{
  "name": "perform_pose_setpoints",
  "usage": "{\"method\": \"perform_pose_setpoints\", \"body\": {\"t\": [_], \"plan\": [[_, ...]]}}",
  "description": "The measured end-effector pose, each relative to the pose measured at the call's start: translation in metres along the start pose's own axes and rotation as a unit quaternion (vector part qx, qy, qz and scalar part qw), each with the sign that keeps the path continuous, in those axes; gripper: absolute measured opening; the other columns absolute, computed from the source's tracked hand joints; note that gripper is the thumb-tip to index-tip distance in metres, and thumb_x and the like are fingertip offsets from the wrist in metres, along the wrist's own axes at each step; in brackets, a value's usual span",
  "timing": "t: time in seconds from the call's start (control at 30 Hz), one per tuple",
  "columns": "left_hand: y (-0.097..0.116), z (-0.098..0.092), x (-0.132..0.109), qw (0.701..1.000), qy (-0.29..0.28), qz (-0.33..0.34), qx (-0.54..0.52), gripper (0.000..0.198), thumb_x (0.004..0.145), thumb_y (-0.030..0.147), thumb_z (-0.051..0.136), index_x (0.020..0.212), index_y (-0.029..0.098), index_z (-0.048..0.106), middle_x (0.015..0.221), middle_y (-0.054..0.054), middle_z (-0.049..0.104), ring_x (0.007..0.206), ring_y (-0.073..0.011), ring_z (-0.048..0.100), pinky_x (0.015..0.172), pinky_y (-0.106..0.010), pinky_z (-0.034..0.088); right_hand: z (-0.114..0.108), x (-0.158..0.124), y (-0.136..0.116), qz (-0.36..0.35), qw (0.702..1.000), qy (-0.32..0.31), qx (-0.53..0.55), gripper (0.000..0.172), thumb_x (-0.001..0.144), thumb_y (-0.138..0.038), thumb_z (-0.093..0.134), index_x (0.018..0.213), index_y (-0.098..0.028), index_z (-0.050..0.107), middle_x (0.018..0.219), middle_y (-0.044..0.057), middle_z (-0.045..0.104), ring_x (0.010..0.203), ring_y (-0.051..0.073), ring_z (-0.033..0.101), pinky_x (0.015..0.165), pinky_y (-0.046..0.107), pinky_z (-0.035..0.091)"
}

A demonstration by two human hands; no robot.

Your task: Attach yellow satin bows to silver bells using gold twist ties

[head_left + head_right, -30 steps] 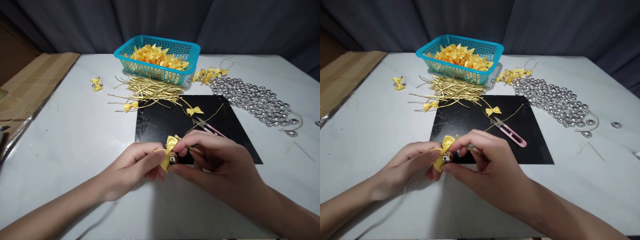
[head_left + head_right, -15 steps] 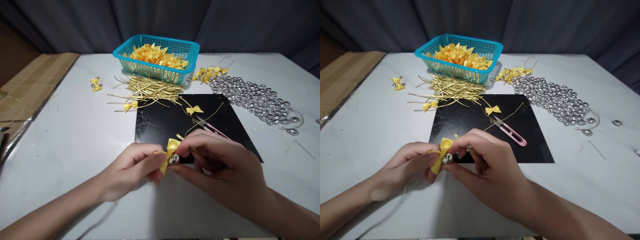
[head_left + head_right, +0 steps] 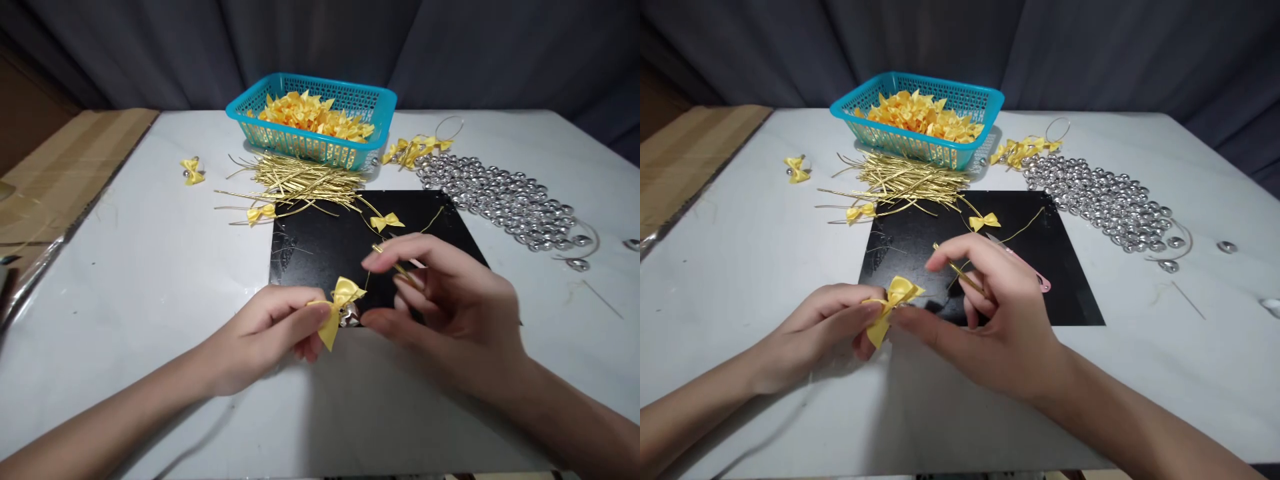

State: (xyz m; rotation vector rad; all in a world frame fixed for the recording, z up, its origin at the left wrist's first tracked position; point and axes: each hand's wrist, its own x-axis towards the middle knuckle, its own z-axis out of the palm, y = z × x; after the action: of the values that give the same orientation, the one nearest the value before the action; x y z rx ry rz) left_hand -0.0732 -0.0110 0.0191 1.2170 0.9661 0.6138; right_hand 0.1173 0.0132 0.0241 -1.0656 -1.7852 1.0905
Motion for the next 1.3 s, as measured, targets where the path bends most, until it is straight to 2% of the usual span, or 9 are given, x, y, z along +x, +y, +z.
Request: {"method": "perform_pose_setpoints", "body": {"t": [0.1, 0.2, 0.33, 0.6, 0.8, 0.9, 1.0, 1.17, 1.3], "plan": [[-0.002, -0.002, 0.0, 1.0, -0.012, -0.004, 0.006, 0.032, 0.088, 0.028, 0.041, 0.059, 0.018, 0.05, 0.055, 0.005, 0.049, 0.053, -0.0071, 0.044, 0.051, -0.017, 0.034, -0.001, 0.007, 0.001, 0.108, 0.987, -0.101, 0.058, 0.028, 0.074, -0.031, 0.066, 0.098, -0.018, 0.057, 0.043, -0.012, 0.018, 0.035, 0.004, 0.016, 0.031, 0.018, 0.011], [-0.003, -0.005, 0.001, 1.0, -0.016, -0.003, 0.019, 0.033, 0.089, 0.029, 0.042, 0.058, 0.018, 0.049, 0.055, 0.005, 0.048, 0.053, -0.0071, 0.043, 0.052, -0.018, 0.033, -0.003, 0.014, 0.001, 0.199, 0.948, -0.209, 0.135, 0.015, 0.075, -0.03, 0.065, 0.083, -0.017, 0.06, 0.041, -0.01, 0.03, 0.035, 0.003, 0.019, 0.03, 0.016, 0.011], [-0.003, -0.009, 0.003, 0.999, -0.017, -0.004, 0.041, 0.035, 0.089, 0.031, 0.041, 0.058, 0.017, 0.048, 0.056, 0.005, 0.047, 0.053, -0.0072, 0.041, 0.052, -0.019, 0.031, -0.013, 0.02, 0.001, 0.228, 0.931, -0.249, 0.137, 0.014, 0.074, -0.027, 0.067, 0.068, -0.015, 0.063, 0.049, -0.006, 0.038, 0.041, 0.002, 0.027, 0.034, 0.015, 0.017], [-0.001, -0.012, 0.004, 0.988, -0.087, -0.037, 0.12, 0.035, 0.09, 0.032, 0.039, 0.059, 0.017, 0.045, 0.056, 0.005, 0.043, 0.052, -0.0078, 0.035, 0.049, -0.022, 0.026, -0.043, 0.029, 0.0, 0.108, 0.984, -0.145, -0.001, 0.019, 0.076, -0.033, 0.065, 0.07, -0.015, 0.063, 0.047, -0.006, 0.034, 0.04, 0.002, 0.026, 0.035, 0.018, 0.015], [0.002, -0.019, 0.004, 0.976, -0.108, -0.071, 0.175, 0.034, 0.089, 0.032, 0.037, 0.058, 0.019, 0.034, 0.054, 0.007, 0.027, 0.049, -0.0086, 0.024, 0.044, -0.024, 0.02, -0.056, 0.034, 0.008, 0.111, 0.979, -0.14, -0.096, 0.026, 0.079, -0.04, 0.061, 0.072, -0.015, 0.061, 0.047, -0.005, 0.038, 0.039, 0.004, 0.033, 0.037, 0.019, 0.024], [0.004, -0.023, 0.005, 0.957, -0.09, -0.004, 0.277, 0.032, 0.088, 0.026, 0.038, 0.057, 0.018, 0.04, 0.057, 0.004, 0.036, 0.055, -0.0102, 0.034, 0.052, -0.024, 0.028, -0.069, 0.038, 0.012, 0.129, 0.974, -0.141, -0.118, 0.028, 0.08, -0.042, 0.06, 0.072, -0.015, 0.06, 0.05, -0.003, 0.045, 0.041, 0.005, 0.04, 0.039, 0.02, 0.03], [0.002, -0.023, 0.009, 0.928, -0.033, 0.104, 0.356, 0.025, 0.083, 0.019, 0.045, 0.059, 0.016, 0.051, 0.075, -0.001, 0.053, 0.074, -0.0137, 0.047, 0.07, -0.029, 0.036, -0.087, 0.043, 0.018, 0.121, 0.975, -0.073, -0.173, 0.029, 0.075, -0.044, 0.063, 0.073, -0.015, 0.063, 0.051, -0.003, 0.042, 0.044, 0.004, 0.035, 0.041, 0.02, 0.026], [-0.011, -0.016, 0.013, 0.976, 0.04, 0.083, 0.198, 0.031, 0.07, 0.01, 0.054, 0.047, 0.017, 0.034, 0.072, -0.002, 0.057, 0.059, -0.0089, 0.048, 0.055, -0.024, 0.036, -0.109, 0.047, 0.027, 0.178, 0.948, 0.034, -0.261, 0.035, 0.072, -0.05, 0.063, 0.078, -0.015, 0.064, 0.052, -0.006, 0.035, 0.046, 0.002, 0.028, 0.045, 0.024, 0.021], [-0.015, -0.013, 0.013, 0.992, 0.047, 0.008, 0.121, 0.023, 0.069, 0.01, 0.056, 0.059, 0.018, 0.037, 0.069, 0.0, 0.058, 0.061, -0.0094, 0.05, 0.054, -0.022, 0.037, -0.113, 0.047, 0.027, 0.219, 0.93, 0.013, -0.295, 0.042, 0.078, -0.056, 0.05, 0.082, -0.015, 0.058, 0.06, -0.005, 0.032, 0.052, 0.002, 0.027, 0.05, 0.03, 0.019]]}}
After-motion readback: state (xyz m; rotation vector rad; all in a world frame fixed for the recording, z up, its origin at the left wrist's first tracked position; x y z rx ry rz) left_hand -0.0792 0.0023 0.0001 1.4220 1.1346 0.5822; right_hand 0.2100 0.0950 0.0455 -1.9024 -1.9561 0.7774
